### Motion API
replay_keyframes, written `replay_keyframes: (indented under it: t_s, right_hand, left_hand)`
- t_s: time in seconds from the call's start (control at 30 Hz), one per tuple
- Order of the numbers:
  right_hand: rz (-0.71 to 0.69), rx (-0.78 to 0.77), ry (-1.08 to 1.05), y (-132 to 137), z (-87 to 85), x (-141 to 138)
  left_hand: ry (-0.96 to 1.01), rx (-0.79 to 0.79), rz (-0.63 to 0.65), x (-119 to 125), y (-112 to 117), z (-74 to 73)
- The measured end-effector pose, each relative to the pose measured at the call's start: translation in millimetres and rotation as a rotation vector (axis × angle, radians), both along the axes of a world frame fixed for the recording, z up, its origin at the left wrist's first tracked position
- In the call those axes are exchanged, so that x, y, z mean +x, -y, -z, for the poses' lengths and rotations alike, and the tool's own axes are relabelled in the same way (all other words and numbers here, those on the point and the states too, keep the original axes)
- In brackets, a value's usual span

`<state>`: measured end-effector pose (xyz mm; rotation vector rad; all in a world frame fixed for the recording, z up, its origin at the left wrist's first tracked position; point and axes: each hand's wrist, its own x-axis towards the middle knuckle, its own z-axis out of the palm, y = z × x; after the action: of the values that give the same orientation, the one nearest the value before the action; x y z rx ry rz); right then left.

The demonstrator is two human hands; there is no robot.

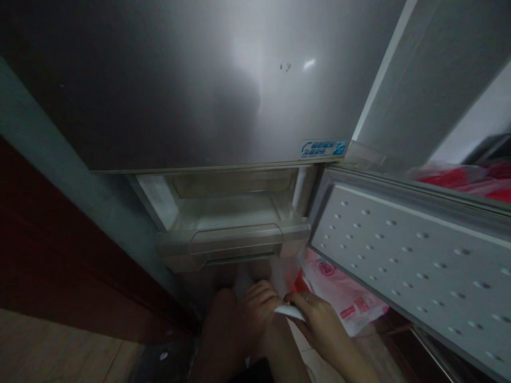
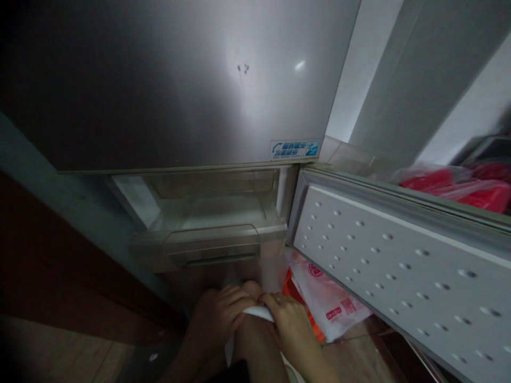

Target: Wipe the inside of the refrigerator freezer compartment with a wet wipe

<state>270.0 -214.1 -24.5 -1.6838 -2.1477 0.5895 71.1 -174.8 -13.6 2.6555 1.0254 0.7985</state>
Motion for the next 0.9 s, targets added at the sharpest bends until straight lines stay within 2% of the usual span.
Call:
replay_keyframes:
  t_s: [0.1, 0.2, 0.27, 0.37, 0.43, 0.5, 0.57, 0.67, 0.77, 0.9]
  right_hand:
    - [0.071, -0.114, -0.084, 2.2, 7.0, -1.1]
    - [0.154, -0.113, -0.256, 3.9, 22.1, 1.9]
    - [0.267, -0.033, -0.449, 5.4, 32.5, 5.8]
    - [0.606, 0.266, -0.704, 4.1, 39.0, 13.4]
    - [0.854, 0.534, -0.74, -3.4, 36.3, 17.6]
    - [0.976, 0.773, -0.715, -18.6, 31.8, 18.2]
    - [0.942, 0.938, -0.706, -40.1, 29.6, 13.2]
    - [0.765, 0.968, -0.714, -72.4, 32.4, -3.4]
    - [0.679, 0.923, -0.702, -91.5, 35.7, -20.5]
    - [0.689, 0.887, -0.672, -100.2, 32.4, -26.7]
  left_hand:
    - [-0.085, -0.095, 0.048, 14.8, 2.7, -18.1]
    - [-0.08, -0.161, 0.051, 16.8, 0.9, -12.9]
    - [-0.028, -0.15, 0.027, 9.4, -4.1, -4.9]
    - [0.124, 0.022, -0.056, -13.4, -16.0, -5.6]
    - [0.23, 0.164, -0.148, -32.6, -25.8, -19.0]
    - [0.282, 0.279, -0.263, -50.8, -36.5, -37.7]
    - [0.301, 0.356, -0.377, -65.5, -48.1, -53.9]
    - [0.24, 0.371, -0.451, -79.6, -65.4, -63.9]
    - [0.157, 0.33, -0.438, -85.9, -78.3, -59.6]
    - [0.093, 0.32, -0.415, -85.5, -84.0, -52.0]
